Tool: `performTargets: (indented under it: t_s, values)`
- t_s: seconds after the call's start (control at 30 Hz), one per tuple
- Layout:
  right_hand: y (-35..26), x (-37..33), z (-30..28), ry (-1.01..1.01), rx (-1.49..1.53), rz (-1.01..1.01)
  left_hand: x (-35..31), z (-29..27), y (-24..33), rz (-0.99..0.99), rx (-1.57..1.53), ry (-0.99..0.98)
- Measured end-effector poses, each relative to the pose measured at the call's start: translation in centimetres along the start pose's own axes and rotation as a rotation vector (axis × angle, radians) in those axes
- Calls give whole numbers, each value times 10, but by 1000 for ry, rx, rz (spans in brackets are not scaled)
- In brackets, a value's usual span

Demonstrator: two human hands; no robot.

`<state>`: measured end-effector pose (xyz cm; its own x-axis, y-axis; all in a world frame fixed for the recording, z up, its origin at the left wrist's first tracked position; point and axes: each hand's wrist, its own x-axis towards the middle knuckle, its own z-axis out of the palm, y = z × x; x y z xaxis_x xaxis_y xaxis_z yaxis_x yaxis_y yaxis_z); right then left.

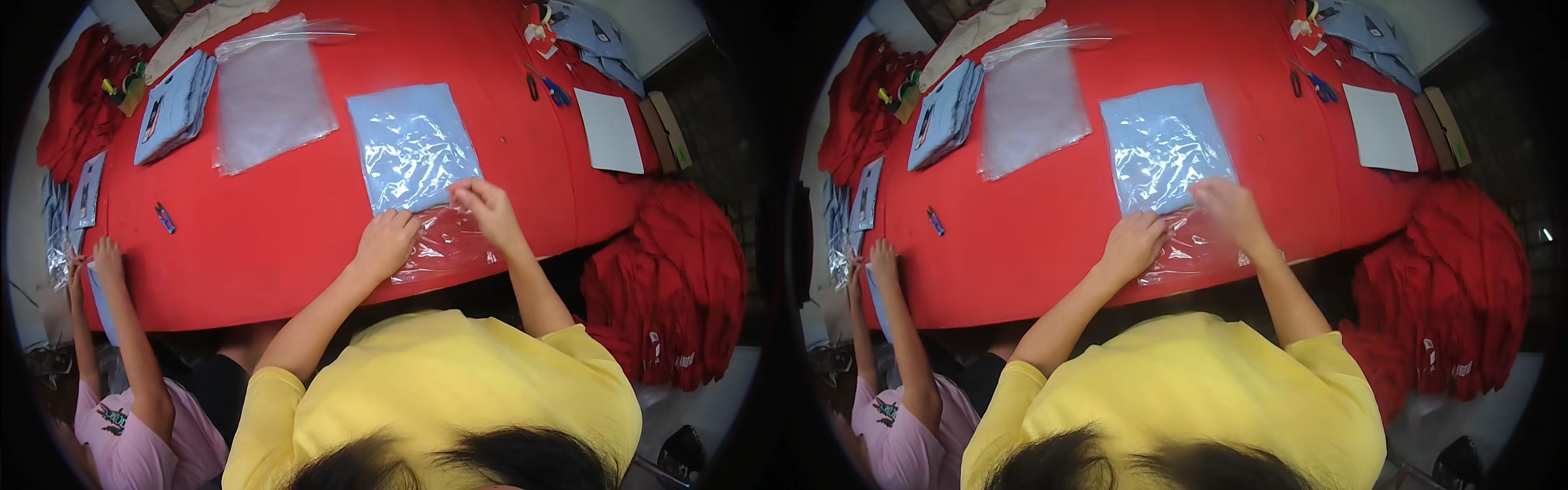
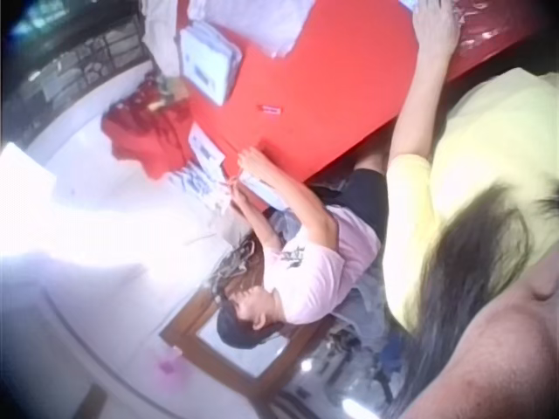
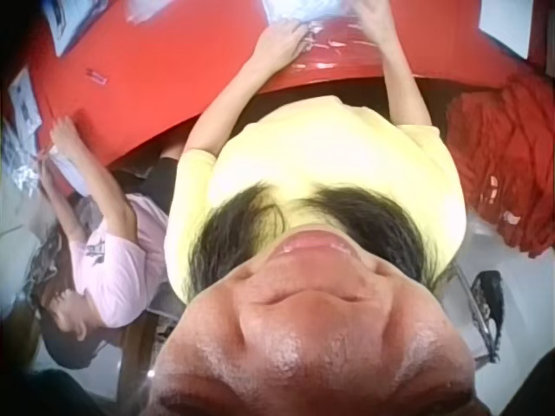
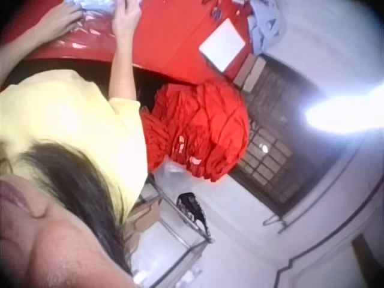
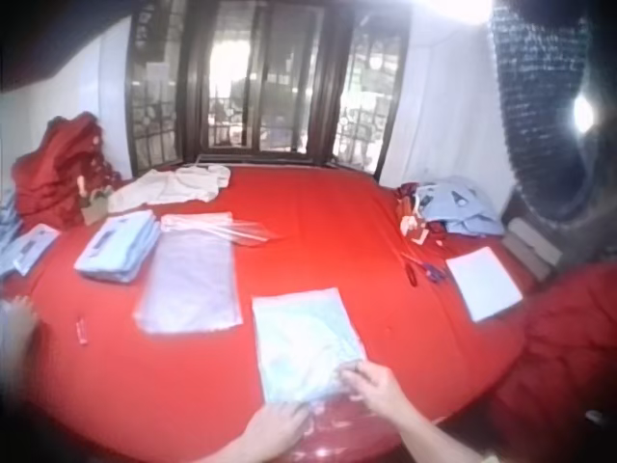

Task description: The person places a folded blue shirt into a plastic bag, seals the bag by removing a strip from the adhesive, and then stacks the packaged shirt with others.

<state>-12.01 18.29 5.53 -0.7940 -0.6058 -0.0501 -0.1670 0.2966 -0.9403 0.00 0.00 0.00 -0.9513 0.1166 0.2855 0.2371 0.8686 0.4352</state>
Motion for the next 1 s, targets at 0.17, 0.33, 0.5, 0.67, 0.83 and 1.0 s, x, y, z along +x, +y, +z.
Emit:
performTargets:
  t_s: [0.17,0.33,0.5,0.67,0.83,1.0]
  values:
    - [22,-68,42,-111,-307,-193,-8,0,-2,-115,-188,91]
    - [20,-78,48,-8,-527,-184,7,-26,24,-222,-376,248]
    - [23,-18,66,53,-715,-640,9,-34,56,77,-105,326]
    - [32,33,59,-72,-668,-705,9,-34,84,209,-59,225]
    - [44,47,53,-59,-691,-538,50,-60,18,-134,-165,267]
    - [32,73,66,153,-921,-743,90,-39,-113,-309,-174,314]
